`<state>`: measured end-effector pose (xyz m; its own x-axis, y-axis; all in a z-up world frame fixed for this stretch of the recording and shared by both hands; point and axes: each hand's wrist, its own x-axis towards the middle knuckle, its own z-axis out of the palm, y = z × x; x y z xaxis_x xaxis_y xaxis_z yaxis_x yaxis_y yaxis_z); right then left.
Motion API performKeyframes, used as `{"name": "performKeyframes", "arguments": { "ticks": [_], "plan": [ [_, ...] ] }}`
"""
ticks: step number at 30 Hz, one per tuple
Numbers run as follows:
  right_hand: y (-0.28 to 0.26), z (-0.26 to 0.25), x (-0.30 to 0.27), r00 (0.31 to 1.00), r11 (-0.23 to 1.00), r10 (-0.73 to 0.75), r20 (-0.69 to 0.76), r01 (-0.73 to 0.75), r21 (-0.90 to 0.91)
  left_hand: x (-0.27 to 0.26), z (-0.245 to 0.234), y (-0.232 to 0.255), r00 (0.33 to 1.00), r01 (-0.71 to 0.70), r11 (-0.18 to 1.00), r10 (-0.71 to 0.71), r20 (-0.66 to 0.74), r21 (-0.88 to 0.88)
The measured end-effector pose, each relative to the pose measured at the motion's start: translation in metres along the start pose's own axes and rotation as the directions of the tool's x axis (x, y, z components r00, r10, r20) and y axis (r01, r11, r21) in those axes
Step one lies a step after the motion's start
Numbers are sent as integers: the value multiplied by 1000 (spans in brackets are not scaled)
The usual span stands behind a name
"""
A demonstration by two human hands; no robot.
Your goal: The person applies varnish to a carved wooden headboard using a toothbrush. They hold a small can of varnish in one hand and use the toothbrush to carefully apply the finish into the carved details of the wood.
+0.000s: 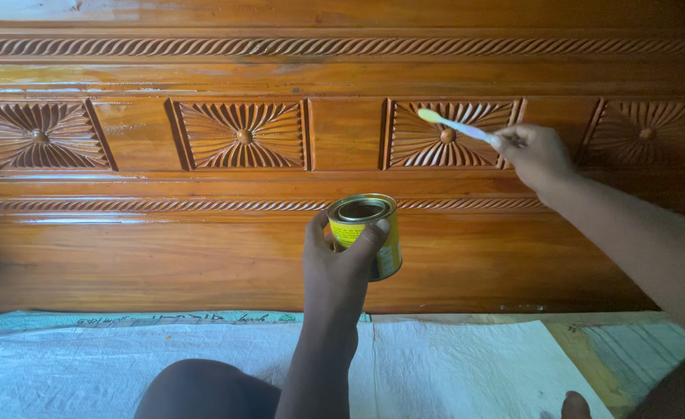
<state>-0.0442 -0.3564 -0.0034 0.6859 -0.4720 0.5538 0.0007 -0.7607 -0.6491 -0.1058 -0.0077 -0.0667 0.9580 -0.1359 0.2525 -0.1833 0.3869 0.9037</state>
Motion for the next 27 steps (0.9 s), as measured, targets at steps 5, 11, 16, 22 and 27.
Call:
{"name": "performKeyframes", "arguments": {
  "ticks": [5, 11, 16, 22, 27],
  "plan": [
    [-22, 6, 9, 995, 996, -62, 77, 57, 64, 2, 4, -3, 999, -34, 998, 35, 16, -52],
    [1, 4, -23, 988, 995, 99, 119, -99, -7, 1, 5, -3, 1000, -10, 999, 11, 17, -30],
    [19, -3, -20, 995, 999, 40, 86, -40, -1, 2, 2, -3, 1000, -5, 1000, 5, 1, -20],
    [-3, 2, 3, 983, 971, -120, 142, 146, -187, 2, 1, -4, 999, -30, 998, 31, 19, -55],
    [-26, 12, 21, 943, 943, -265, 202, 297, -148, 2, 1, -2, 1000, -7, 999, 7, 16, -39]
  ]
}}
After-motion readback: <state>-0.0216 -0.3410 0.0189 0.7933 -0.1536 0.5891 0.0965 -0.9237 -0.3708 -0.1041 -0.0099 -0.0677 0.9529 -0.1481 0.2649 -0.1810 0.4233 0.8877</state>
